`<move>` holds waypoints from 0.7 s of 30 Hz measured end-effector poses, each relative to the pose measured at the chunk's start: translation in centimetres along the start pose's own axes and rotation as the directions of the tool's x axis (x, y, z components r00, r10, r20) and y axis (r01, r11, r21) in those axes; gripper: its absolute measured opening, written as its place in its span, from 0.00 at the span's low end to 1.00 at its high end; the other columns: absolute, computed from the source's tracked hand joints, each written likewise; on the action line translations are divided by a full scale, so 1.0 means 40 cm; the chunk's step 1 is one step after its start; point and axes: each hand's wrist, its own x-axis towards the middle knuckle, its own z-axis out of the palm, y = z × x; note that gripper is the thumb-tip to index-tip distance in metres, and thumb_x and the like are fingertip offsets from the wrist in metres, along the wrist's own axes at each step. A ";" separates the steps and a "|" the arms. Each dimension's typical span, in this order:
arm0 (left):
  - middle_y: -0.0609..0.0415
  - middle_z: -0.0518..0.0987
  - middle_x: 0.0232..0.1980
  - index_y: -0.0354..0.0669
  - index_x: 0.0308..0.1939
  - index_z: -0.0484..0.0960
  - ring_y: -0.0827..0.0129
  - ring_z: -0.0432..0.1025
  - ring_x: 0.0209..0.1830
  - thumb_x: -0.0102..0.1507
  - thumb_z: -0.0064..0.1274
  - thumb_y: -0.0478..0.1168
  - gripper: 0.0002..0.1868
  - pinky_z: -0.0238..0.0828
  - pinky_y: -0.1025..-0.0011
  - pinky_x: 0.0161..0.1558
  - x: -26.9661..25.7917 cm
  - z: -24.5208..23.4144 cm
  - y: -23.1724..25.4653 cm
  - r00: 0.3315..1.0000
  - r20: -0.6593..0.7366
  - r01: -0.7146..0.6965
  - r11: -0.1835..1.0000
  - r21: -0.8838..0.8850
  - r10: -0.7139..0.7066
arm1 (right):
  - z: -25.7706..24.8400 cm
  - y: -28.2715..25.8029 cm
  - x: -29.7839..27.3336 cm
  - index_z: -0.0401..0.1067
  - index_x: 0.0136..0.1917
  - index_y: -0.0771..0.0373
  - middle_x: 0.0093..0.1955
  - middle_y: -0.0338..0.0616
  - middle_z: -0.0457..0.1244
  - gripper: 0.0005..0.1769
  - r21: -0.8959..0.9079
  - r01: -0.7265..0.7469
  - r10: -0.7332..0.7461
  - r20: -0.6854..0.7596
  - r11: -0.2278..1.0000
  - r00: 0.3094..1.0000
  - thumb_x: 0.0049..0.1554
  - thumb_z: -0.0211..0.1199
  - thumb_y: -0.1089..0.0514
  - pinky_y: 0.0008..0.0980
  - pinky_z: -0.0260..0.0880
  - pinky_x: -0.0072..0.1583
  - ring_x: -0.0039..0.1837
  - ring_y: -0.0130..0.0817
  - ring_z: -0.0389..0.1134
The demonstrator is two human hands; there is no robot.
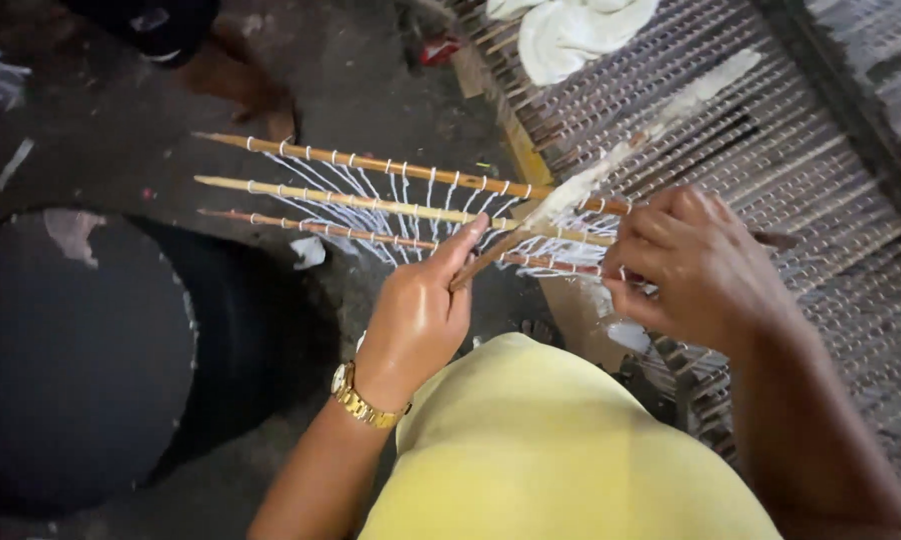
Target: Dipping frames of candle wicks into a vat of liquid wax and hanging them on a rack to dry and harden.
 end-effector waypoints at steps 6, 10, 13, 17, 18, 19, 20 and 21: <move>0.41 0.83 0.60 0.46 0.76 0.62 0.51 0.82 0.37 0.65 0.45 0.28 0.34 0.76 0.57 0.34 -0.031 0.059 0.050 0.995 -0.067 0.080 0.997 0.013 -0.079 | 0.010 0.025 0.015 0.74 0.39 0.51 0.42 0.35 0.64 0.03 0.060 0.157 -0.153 -0.062 0.986 0.986 0.53 0.67 0.58 0.42 0.61 0.53 0.49 0.43 0.64; 0.46 0.88 0.45 0.45 0.77 0.63 0.58 0.72 0.20 0.66 0.43 0.30 0.33 0.65 0.61 0.23 -0.043 0.102 0.088 0.986 -0.049 0.162 0.987 0.015 -0.161 | 0.007 0.045 0.008 0.74 0.39 0.51 0.44 0.37 0.66 0.04 0.010 0.215 -0.215 -0.015 0.977 0.977 0.55 0.67 0.54 0.41 0.62 0.52 0.48 0.41 0.62; 0.49 0.88 0.45 0.48 0.79 0.58 0.64 0.71 0.20 0.67 0.45 0.29 0.35 0.65 0.66 0.24 -0.061 0.141 0.103 0.980 -0.125 0.157 0.987 0.027 -0.153 | 0.009 0.060 0.000 0.74 0.40 0.51 0.44 0.36 0.66 0.05 -0.064 0.228 -0.227 0.017 0.972 0.974 0.55 0.65 0.51 0.43 0.64 0.50 0.48 0.41 0.62; 0.44 0.88 0.48 0.46 0.78 0.60 0.60 0.74 0.19 0.66 0.45 0.30 0.34 0.67 0.62 0.21 -0.067 0.191 0.143 0.972 -0.130 0.203 0.978 0.041 -0.196 | 0.049 0.102 -0.017 0.76 0.41 0.52 0.37 0.34 0.64 0.08 -0.073 0.290 -0.288 0.027 0.954 0.957 0.56 0.63 0.48 0.46 0.64 0.49 0.45 0.43 0.62; 0.45 0.84 0.57 0.47 0.78 0.60 0.57 0.77 0.24 0.66 0.43 0.31 0.34 0.70 0.61 0.25 -0.069 0.198 0.153 0.969 -0.138 0.210 0.977 0.026 -0.204 | 0.055 0.105 -0.017 0.76 0.42 0.51 0.38 0.34 0.65 0.09 -0.087 0.302 -0.300 0.033 0.949 0.953 0.55 0.63 0.46 0.47 0.65 0.48 0.45 0.43 0.64; 0.45 0.80 0.67 0.48 0.77 0.60 0.54 0.80 0.30 0.65 0.41 0.31 0.34 0.74 0.59 0.28 -0.072 0.205 0.161 0.966 -0.146 0.216 0.976 0.012 -0.212 | 0.061 0.108 -0.015 0.76 0.42 0.50 0.39 0.34 0.66 0.10 -0.101 0.314 -0.312 0.039 0.944 0.949 0.55 0.63 0.45 0.47 0.65 0.47 0.45 0.44 0.65; 0.45 0.80 0.67 0.48 0.77 0.60 0.54 0.80 0.30 0.65 0.41 0.31 0.34 0.74 0.59 0.28 -0.079 0.211 0.162 0.961 -0.158 0.230 0.973 0.014 -0.225 | 0.061 0.108 -0.011 0.76 0.42 0.50 0.39 0.34 0.66 0.10 -0.094 0.331 -0.329 0.038 0.939 0.944 0.55 0.63 0.45 0.47 0.65 0.47 0.45 0.44 0.65; 0.49 0.83 0.50 0.46 0.77 0.61 0.66 0.71 0.21 0.67 0.42 0.29 0.32 0.65 0.68 0.20 -0.086 0.216 0.161 0.948 -0.216 0.248 0.968 0.032 -0.236 | 0.061 0.108 -0.007 0.75 0.42 0.50 0.43 0.34 0.66 0.09 -0.095 0.363 -0.365 0.004 0.927 0.931 0.55 0.65 0.46 0.44 0.66 0.48 0.47 0.44 0.64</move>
